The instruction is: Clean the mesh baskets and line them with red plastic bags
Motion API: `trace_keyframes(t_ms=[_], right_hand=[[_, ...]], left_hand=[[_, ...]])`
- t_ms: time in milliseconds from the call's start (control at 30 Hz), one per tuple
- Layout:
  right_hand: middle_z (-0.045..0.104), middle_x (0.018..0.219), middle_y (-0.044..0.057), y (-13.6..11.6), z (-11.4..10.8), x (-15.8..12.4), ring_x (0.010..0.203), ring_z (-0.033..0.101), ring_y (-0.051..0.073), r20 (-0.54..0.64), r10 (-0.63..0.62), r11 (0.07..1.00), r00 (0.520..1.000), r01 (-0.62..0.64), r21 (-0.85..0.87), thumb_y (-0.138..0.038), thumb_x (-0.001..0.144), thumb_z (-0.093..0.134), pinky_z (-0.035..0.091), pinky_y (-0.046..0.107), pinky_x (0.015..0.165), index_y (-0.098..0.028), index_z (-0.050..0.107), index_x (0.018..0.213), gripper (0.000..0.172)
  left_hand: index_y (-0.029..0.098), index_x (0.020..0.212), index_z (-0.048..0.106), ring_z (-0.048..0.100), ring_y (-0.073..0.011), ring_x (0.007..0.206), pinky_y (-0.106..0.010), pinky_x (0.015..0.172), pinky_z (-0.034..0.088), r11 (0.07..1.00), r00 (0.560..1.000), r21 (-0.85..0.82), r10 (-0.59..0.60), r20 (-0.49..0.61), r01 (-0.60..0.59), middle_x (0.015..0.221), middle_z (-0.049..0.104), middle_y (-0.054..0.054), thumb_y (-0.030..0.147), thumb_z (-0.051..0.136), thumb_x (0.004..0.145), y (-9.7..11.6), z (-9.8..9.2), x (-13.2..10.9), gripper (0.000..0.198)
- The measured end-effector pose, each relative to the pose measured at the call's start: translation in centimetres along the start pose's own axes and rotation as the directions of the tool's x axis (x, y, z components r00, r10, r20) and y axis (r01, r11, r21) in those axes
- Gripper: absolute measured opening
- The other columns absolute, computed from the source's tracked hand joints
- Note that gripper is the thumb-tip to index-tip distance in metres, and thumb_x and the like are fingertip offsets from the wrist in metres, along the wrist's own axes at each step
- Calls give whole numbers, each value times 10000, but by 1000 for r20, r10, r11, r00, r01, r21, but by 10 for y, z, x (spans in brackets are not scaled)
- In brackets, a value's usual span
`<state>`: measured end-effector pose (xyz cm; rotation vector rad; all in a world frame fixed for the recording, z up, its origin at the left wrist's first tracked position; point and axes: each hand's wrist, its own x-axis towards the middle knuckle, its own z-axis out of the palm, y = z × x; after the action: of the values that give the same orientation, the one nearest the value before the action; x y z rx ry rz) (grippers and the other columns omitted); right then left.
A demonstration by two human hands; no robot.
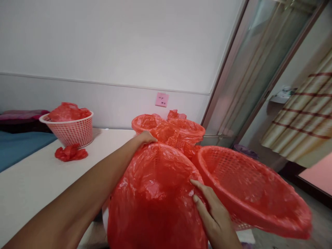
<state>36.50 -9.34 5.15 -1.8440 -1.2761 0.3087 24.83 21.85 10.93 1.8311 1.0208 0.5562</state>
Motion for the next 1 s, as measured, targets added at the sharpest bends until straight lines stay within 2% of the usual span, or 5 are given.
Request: trace_keyframes(t_ms=[133, 267, 633, 833, 1000], right_hand=[[581, 1317, 109, 11, 1, 3, 1279, 506, 270, -22, 40, 999, 999, -40, -11, -549, 884, 373, 382, 552, 1093, -254, 531, 1270, 511], [571, 1340, 108, 17, 2, 5, 1302, 487, 265, -29, 66, 998, 997, -66, 12, -572, 877, 366, 352, 547, 1120, -241, 528, 1265, 535], [564, 1358, 101, 23, 10, 12, 1317, 467, 256, -55, 39, 998, 998, -37, 44, -562, 892, 359, 309, 532, 1146, -241, 540, 1246, 511], [535, 1399, 132, 27, 9, 12, 1335, 452, 277, -48, 57, 998, 997, -55, 40, -580, 878, 360, 298, 539, 1151, -204, 534, 1263, 567], [560, 1373, 118, 28, 9, 11, 1325, 464, 277, -49, 76, 996, 996, -74, 52, -596, 870, 364, 317, 528, 1145, -217, 550, 1250, 568]], left_hand=[[140, 756, 594, 531, -71, 527, -221, 504, 469, 983, 975, 44, -184, 122, 180, 650, 579, 51, 296, 633, 872, -4, -30, -10, 198], [153, 775, 571, 565, -92, 588, -256, 574, 494, 975, 976, 38, -219, -23, 219, 686, 584, 37, 361, 573, 900, -14, -54, -34, 242], [210, 545, 568, 456, -168, 673, -286, 594, 239, 948, 977, 318, 98, -188, -34, 627, 505, 26, 281, 824, 533, -31, -50, -94, 266], [182, 604, 487, 378, -85, 472, -237, 523, 301, 992, 987, 7, -128, -101, 129, 513, 427, 99, 208, 668, 778, -42, -66, -86, 252], [147, 723, 601, 610, -127, 558, -281, 628, 507, 850, 945, -415, -270, 183, 324, 603, 650, 8, 246, 685, 758, -66, -68, -90, 134]])
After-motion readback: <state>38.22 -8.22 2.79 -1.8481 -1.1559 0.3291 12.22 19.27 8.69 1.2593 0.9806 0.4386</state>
